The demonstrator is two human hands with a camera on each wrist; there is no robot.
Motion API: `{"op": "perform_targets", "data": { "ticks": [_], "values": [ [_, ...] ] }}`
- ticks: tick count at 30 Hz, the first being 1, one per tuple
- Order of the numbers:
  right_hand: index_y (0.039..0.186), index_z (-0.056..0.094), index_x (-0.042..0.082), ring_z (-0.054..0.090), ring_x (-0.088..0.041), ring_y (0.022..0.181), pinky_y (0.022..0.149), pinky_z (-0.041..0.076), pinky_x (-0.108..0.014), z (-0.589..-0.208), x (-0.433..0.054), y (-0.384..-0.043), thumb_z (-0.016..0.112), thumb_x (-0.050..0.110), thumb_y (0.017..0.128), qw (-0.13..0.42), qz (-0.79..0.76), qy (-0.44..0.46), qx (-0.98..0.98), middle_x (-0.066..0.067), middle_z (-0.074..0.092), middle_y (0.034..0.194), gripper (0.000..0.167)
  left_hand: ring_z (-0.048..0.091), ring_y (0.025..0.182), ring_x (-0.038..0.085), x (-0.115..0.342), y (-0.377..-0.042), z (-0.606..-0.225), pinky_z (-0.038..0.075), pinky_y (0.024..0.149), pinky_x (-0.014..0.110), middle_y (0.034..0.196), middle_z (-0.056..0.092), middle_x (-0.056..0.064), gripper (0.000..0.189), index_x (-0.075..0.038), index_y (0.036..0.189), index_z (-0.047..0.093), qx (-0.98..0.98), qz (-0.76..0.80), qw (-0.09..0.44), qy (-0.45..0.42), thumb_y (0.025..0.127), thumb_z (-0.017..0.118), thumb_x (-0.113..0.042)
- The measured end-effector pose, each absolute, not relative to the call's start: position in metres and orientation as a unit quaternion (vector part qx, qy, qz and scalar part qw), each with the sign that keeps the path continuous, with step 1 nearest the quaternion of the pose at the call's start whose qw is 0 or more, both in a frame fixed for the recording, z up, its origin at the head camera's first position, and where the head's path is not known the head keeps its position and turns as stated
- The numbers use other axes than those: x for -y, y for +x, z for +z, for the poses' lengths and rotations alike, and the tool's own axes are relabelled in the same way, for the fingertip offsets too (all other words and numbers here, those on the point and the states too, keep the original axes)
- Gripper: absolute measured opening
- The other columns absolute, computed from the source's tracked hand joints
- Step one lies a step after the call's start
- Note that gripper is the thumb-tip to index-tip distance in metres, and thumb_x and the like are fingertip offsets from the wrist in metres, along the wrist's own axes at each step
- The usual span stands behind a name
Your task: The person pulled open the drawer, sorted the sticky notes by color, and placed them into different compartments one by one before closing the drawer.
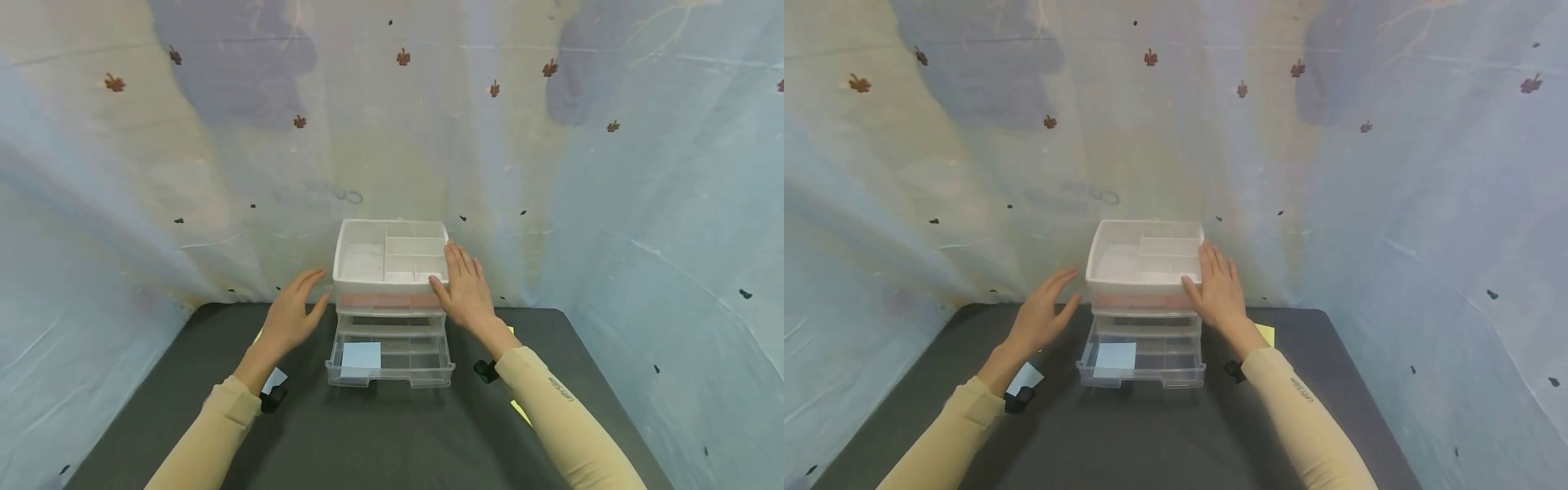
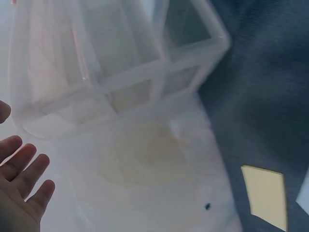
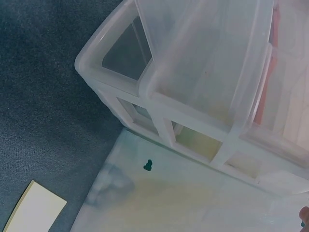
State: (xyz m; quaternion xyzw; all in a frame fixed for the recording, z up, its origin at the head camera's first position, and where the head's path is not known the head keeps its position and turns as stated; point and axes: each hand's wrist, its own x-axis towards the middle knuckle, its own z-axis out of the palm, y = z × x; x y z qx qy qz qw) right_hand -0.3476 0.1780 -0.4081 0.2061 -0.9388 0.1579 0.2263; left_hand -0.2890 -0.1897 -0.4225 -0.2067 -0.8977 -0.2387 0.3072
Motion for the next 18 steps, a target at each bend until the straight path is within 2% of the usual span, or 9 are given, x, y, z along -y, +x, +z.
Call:
{"op": "perform_targets", "data": {
  "ticks": [7, 18],
  "values": [
    [0.168, 0.012, 0.006, 0.014, -0.032, 0.160, 0.128, 0.011, -0.057, -0.408, -0.179, -0.347, 0.039, 0.054, 0.110, 0.230, 0.168, 0.209, 0.936, -0.010, 0.013, 0.174, 0.079, 0.052, 0.135, 0.043, 0.210, -0.272, -0.443, 0.049, 0.102, 0.063, 0.156, 0.047, 0.015, 0.054, -0.005, 0.153, 0.049, 0.933, -0.223, 0.234, -0.159, 0.106, 0.063, -0.027],
    [0.167, 0.013, 0.006, 0.013, -0.033, 0.160, 0.127, 0.011, -0.058, -0.407, -0.179, -0.347, 0.037, 0.056, 0.110, 0.227, 0.169, 0.212, 0.935, -0.009, 0.012, 0.175, 0.080, 0.057, 0.128, 0.047, 0.252, -0.255, -0.484, 0.049, 0.100, 0.064, 0.153, 0.049, 0.022, 0.054, -0.002, 0.151, 0.050, 0.957, -0.200, 0.177, -0.115, 0.105, 0.063, -0.026]
  ]
}}
